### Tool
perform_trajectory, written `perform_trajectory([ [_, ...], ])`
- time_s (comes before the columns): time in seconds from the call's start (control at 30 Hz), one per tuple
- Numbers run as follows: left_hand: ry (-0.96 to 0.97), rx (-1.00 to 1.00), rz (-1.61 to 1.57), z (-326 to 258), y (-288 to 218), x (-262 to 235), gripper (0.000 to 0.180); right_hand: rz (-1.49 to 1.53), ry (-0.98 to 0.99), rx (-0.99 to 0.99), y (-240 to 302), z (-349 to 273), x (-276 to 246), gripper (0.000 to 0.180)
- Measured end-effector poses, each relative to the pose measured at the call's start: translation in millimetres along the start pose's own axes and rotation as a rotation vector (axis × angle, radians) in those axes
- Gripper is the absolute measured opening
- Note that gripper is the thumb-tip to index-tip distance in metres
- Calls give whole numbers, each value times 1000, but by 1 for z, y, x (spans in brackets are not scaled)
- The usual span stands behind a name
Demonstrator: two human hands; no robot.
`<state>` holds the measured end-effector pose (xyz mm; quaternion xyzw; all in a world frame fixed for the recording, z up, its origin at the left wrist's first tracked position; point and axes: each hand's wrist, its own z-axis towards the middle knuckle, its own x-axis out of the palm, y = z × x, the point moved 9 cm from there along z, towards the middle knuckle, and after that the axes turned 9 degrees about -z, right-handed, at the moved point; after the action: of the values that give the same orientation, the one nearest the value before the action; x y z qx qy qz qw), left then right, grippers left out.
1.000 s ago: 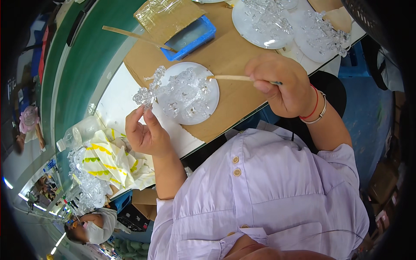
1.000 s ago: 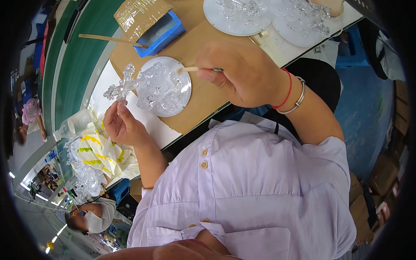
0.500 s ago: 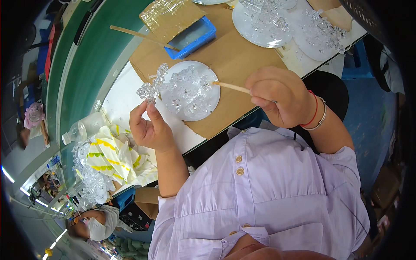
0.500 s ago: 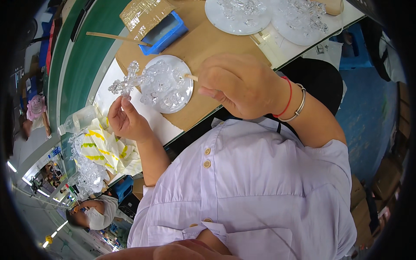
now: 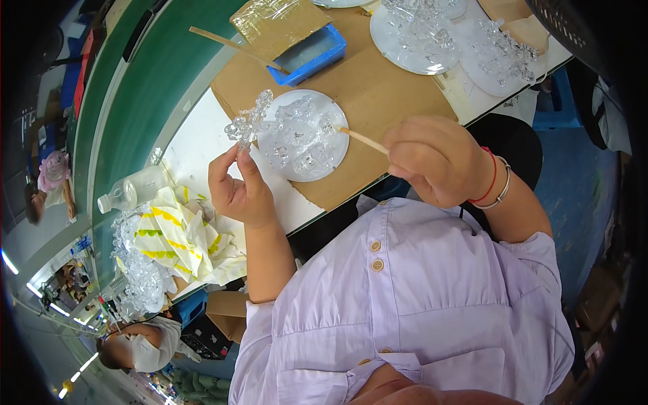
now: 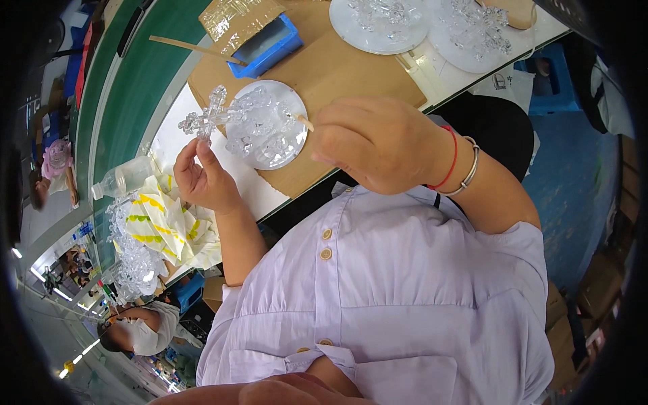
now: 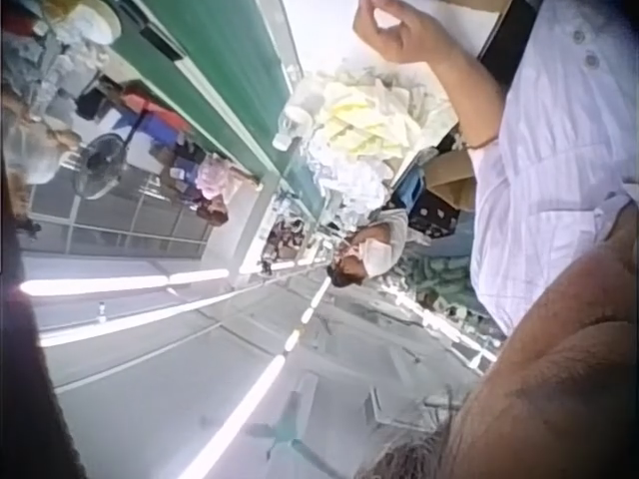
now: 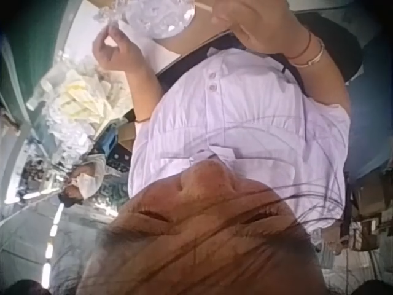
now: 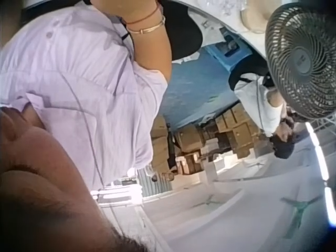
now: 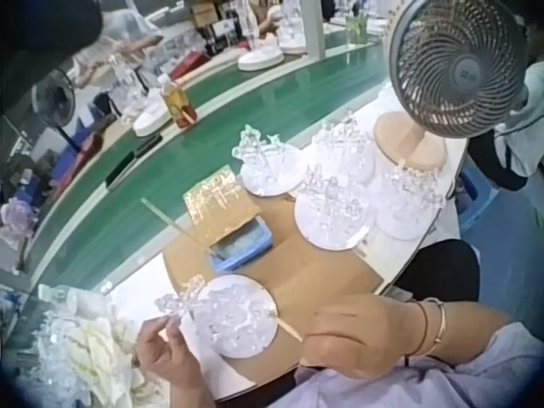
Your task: Applying glue to decorative crystal components and assembling them onto a circular base.
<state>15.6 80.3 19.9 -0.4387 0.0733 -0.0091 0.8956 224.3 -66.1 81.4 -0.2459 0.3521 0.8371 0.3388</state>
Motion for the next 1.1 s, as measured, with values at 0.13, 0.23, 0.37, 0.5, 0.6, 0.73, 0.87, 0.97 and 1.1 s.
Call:
perform_trajectory([
  [0.13,1,4,4,2,-4,-1,11,24,34,-10,11,-1,4,20],
  [0.23,-3,5,3,2,-4,-1,11,46,30,-36,16,0,8,21],
  [0.37,-1,15,5,3,-5,1,11,34,3,-42,16,-2,14,21],
  [0.5,1,8,-4,2,-2,0,11,43,14,-20,16,-5,11,19],
  [0.6,2,35,1,3,-7,2,11,30,-5,38,8,-11,4,15],
  [0.73,19,46,115,7,-22,0,11,18,-33,65,6,-13,1,12],
  [0.87,66,9,258,6,-31,-1,9,-11,-28,50,6,-13,1,12],
  [0.97,105,-49,326,5,-37,-4,17,54,25,48,7,-13,4,12],
  [1.1,203,-35,287,21,-42,-4,32,42,-57,42,6,-13,2,13],
])
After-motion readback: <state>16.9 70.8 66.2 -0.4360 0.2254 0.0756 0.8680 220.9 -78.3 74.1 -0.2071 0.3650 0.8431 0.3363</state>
